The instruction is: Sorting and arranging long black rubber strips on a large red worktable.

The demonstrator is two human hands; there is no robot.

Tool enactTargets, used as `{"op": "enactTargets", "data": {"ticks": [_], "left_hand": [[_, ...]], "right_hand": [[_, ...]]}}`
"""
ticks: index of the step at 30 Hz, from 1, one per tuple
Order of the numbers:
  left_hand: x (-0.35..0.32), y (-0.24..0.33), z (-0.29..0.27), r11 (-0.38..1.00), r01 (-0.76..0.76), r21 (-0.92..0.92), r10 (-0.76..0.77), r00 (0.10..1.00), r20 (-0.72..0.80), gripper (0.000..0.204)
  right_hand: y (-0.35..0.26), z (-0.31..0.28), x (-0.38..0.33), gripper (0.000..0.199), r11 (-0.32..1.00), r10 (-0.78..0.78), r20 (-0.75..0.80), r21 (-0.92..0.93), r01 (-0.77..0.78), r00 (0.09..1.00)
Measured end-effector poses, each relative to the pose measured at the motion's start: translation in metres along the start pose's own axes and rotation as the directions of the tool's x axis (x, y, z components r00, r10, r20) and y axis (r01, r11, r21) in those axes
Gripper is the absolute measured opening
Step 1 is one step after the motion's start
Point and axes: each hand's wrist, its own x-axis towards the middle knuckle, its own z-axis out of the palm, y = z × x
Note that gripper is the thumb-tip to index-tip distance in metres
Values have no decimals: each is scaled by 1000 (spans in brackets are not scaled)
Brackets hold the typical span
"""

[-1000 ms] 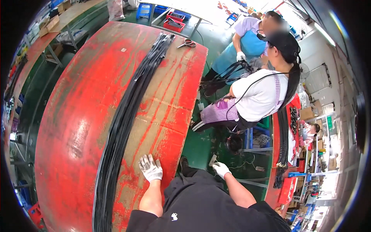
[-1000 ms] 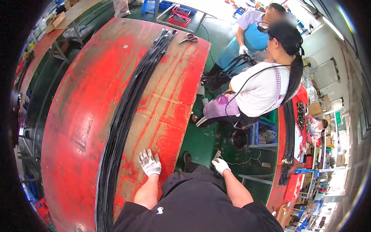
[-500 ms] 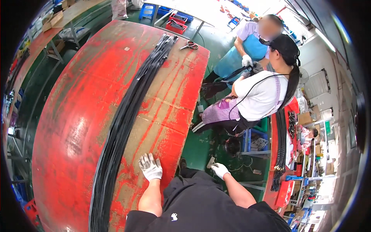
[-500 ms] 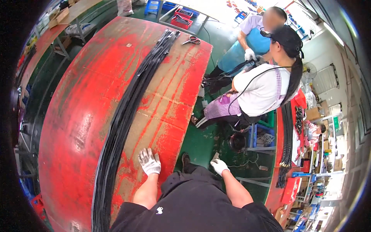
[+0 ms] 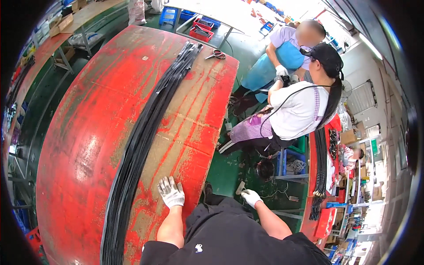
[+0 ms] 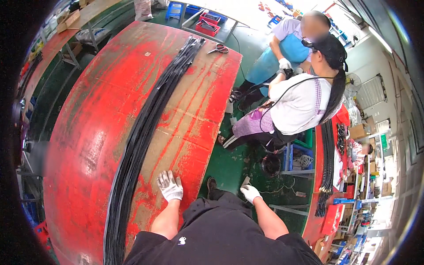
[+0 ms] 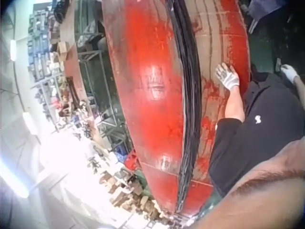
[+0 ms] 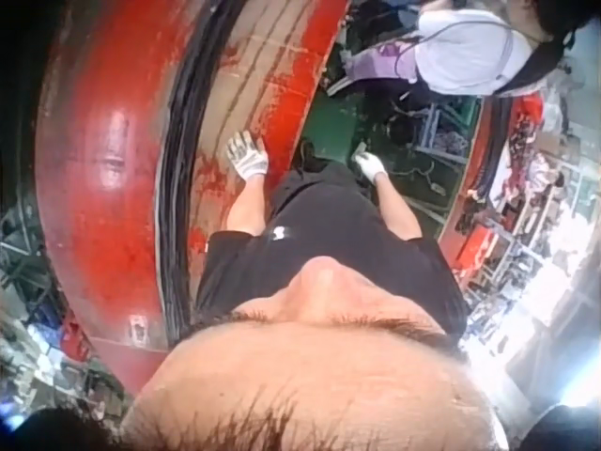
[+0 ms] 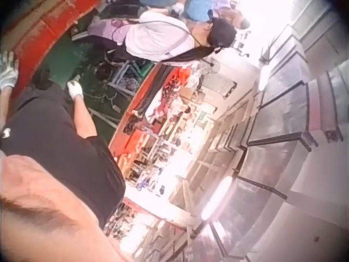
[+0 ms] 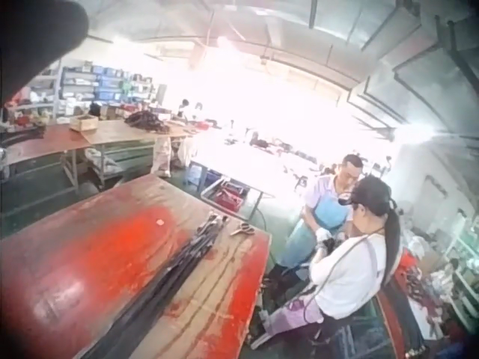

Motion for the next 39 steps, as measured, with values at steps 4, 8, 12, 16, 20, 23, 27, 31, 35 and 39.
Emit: {"op": "enactTargets", "data": {"ticks": [4,8,12,16,20,23,27,31,35,39], "left_hand": [[0,0,0,1000,-1,0,1,1000,-9,58],[2,3,-4,1000,-2,-15,3,1000,2,57],[1,0,0,1000,1,-22,-2,1000,-9,57],[2,0,0,1000,-2,-30,2,1000,-12,56],[2,1,-2,1000,-10,-17,10,1000,-13,55],[2,2,-1,1000,-6,-11,5,1000,-10,55],[3,4,-4,1000,-10,-14,10,1000,-15,56],[0,-1,0,1000,-8,-5,8,1000,-24,58],[1,2,-3,1000,-12,-19,11,999,-34,57],[2,5,-5,1000,-3,-25,3,1000,-25,57]], "right_hand": [[-6,0,-1,47,995,46,39,89,-49,998],[21,10,14,47,997,-7,1,71,7,1000],[21,12,21,47,998,-13,26,70,12,1000],[11,12,17,41,995,-12,31,98,9,999],[-1,9,9,41,992,1,42,125,-6,999],[3,11,9,45,989,15,46,145,-21,999],[11,13,6,40,997,-41,1,60,41,999],[-21,2,-12,45,1000,12,30,-1,-12,999],[-12,5,-11,46,1000,-25,12,-13,26,1000],[6,12,1,46,999,-10,25,46,9,1000]]}}
